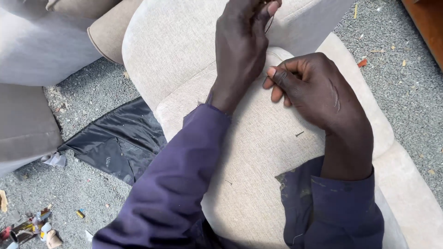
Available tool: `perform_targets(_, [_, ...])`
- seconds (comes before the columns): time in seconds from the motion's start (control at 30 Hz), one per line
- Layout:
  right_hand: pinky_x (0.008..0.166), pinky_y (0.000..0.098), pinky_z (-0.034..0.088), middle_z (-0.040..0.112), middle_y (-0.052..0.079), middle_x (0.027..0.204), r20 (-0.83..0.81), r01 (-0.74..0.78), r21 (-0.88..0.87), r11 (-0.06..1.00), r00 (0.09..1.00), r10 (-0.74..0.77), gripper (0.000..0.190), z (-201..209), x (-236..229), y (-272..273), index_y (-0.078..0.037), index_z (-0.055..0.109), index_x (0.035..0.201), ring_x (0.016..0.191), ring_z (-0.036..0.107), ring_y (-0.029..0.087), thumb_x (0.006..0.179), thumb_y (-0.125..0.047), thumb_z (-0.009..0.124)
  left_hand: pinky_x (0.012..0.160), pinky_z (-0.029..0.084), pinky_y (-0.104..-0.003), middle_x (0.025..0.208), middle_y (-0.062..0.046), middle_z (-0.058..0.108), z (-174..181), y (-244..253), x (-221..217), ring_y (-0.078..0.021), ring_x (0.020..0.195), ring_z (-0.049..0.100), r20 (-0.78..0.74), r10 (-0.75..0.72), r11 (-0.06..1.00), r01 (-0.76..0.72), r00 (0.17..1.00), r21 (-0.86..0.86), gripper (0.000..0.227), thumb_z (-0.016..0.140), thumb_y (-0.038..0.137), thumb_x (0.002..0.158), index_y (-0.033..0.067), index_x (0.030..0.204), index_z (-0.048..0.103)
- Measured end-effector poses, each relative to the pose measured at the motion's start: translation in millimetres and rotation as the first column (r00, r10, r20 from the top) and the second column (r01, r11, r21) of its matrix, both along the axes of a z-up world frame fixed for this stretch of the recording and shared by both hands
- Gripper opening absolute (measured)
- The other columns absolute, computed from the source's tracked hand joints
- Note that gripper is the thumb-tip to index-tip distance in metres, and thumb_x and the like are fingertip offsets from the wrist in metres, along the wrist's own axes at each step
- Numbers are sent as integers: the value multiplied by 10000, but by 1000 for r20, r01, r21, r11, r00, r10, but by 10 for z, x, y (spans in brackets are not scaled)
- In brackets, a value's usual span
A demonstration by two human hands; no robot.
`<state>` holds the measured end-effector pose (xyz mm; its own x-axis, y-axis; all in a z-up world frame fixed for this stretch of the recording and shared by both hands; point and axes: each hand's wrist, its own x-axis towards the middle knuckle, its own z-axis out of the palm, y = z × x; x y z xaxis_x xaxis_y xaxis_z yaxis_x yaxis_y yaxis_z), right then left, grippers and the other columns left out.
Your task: Hand-sewing a seam on a sofa cushion and cutting the thread with scissors
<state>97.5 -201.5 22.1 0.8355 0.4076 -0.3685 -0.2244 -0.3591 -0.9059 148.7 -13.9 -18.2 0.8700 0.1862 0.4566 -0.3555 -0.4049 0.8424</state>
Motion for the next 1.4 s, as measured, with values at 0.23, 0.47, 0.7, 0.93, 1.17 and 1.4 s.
perform_targets(0.23, [1005, 410, 840, 865, 33, 1153, -240, 133, 519, 844, 971, -6, 321, -225, -89, 290, -88, 863, 1175, 1062, 896, 175, 1267, -329, 671, 544, 461, -247, 980, -133, 833, 549, -28, -897, -98, 689, 658, -236, -217, 668, -32, 947, -743, 129, 594, 271, 1364, 157, 1328, 641])
perform_targets(0.47, [934, 423, 624, 801, 109, 1186, -695, 594, 704, 389, 690, 204, 487, -355, 70, 219, 108, 752, 1634, 1078, 764, 222, 1224, -147, 687, 677, 365, -251, 922, 19, 541, 889, 45, -1565, -52, 705, 460, -230, -109, 862, -23, 967, -507, 289, 595, 424, 1349, 159, 1238, 616])
perform_targets(0.7, [790, 329, 678, 721, 49, 877, -516, 580, 596, 556, 807, -288, 204, -446, 214, 322, 41, 866, 1308, 816, 764, 186, 1218, -140, 841, 719, 423, -280, 788, 23, 562, 405, 123, -1500, -69, 726, 524, -258, -29, 859, -109, 966, -501, 283, 563, 427, 1355, 164, 1302, 654])
perform_targets(0.93, [1231, 315, 677, 839, 207, 1400, 181, 96, 608, 788, 950, -255, 318, -489, 349, 544, 0, 803, 1222, 1332, 828, 195, 1335, -284, 717, 733, 534, -232, 1060, -79, 763, 51, 52, -1456, -83, 880, 648, -169, -61, 775, -60, 984, -630, 272, 482, 185, 1405, 61, 1416, 723])
perform_targets(1.17, [756, 333, 706, 658, -13, 804, -13, 289, 635, 716, 931, -364, 269, -666, 844, 302, -41, 840, 1173, 647, 563, 65, 1339, -242, 775, 678, 581, -256, 1006, -61, 783, 107, -21, -1057, -91, 783, 699, -160, -6, 665, -115, 987, -738, 241, 637, 273, 1348, 86, 1328, 788])
perform_targets(1.4, [657, 322, 685, 663, 15, 811, 167, 330, 550, 767, 857, -488, 351, -602, 801, 310, -19, 871, 1198, 619, 524, 66, 1319, -332, 769, 909, 634, -279, 1139, -24, 796, 156, 226, -846, -112, 943, 737, -177, -39, 849, -61, 983, -524, 340, 636, 269, 1360, 148, 1623, 813])
